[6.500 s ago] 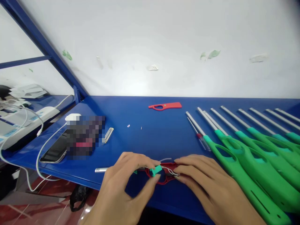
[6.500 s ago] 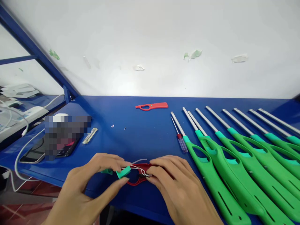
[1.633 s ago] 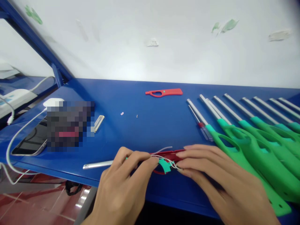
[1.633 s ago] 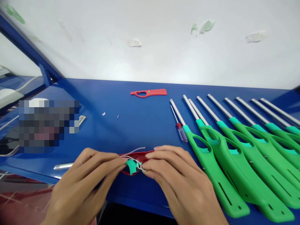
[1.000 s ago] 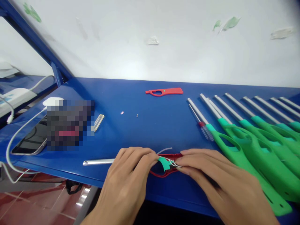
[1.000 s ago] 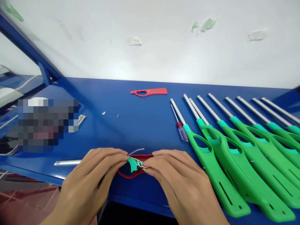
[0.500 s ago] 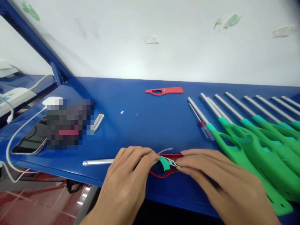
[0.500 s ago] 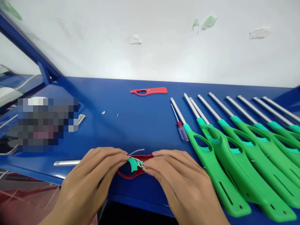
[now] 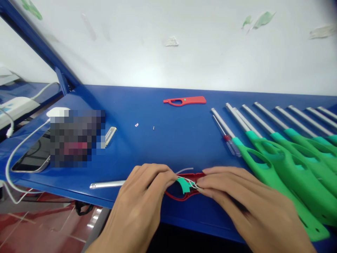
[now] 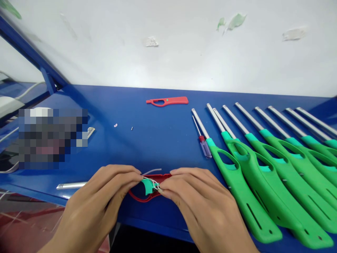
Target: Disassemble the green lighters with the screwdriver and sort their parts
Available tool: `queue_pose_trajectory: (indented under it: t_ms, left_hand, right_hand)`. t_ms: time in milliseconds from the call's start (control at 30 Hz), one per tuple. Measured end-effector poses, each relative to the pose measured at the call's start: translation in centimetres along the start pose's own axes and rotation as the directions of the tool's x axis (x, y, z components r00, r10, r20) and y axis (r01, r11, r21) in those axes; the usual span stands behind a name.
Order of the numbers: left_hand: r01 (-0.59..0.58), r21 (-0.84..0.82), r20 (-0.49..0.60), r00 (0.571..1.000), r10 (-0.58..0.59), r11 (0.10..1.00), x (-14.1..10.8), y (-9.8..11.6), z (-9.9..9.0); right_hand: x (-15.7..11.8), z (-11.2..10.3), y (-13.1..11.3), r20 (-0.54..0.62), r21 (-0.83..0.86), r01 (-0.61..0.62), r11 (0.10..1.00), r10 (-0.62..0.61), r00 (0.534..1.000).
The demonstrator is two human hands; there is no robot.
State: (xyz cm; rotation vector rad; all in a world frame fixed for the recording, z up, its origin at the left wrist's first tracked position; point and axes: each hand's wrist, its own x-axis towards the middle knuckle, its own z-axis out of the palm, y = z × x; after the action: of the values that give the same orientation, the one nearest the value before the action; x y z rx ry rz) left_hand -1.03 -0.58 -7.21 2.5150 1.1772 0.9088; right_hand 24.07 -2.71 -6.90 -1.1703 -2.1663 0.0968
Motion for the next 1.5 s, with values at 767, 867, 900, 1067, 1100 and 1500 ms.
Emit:
queue_pose_trajectory:
  t_ms: [767,867,900,1067,1100,1500]
  left_hand:
    - [-0.02,0.078,0.043,0.999,0.016,0.997,-0.1,0.3,-0.7]
    - [-0.035,0.102,0.055,0.998,0.029,0.994,-0.3,0.1,-0.9]
    - [-0.038,0.107,0.068,0.997,0.03,0.994,-0.4,0.0,-1.0]
    - [-0.053,0.151,0.144,0.989,0.031,0.987,-1.1,0.0,-1.3]
    - [-0.058,0.159,0.146,0.989,0.034,0.986,-1.1,0.2,-1.4]
    - [-0.102,0.217,0.065,0.994,0.09,0.971,-0.1,1.5,-1.3]
  right_hand:
    - [0.7,-0.1,-0.5,0.01,0.031,-0.04,0.999,0.04,0.999]
    - [0.7,-0.2,-0.5,0.007,0.048,-0.058,0.997,0.058,0.998]
    - [0.7,-0.2,-0.5,0.009,0.043,-0.05,0.998,0.049,0.999]
    - [0.8,-0.3,-0.3,0.025,0.04,-0.028,0.999,0.027,0.999]
    - [0.8,-0.2,-0.3,0.027,0.04,-0.026,0.999,0.025,0.999]
    - [0.7,-0.2,-0.5,0.032,0.05,-0.024,0.998,0.022,0.999]
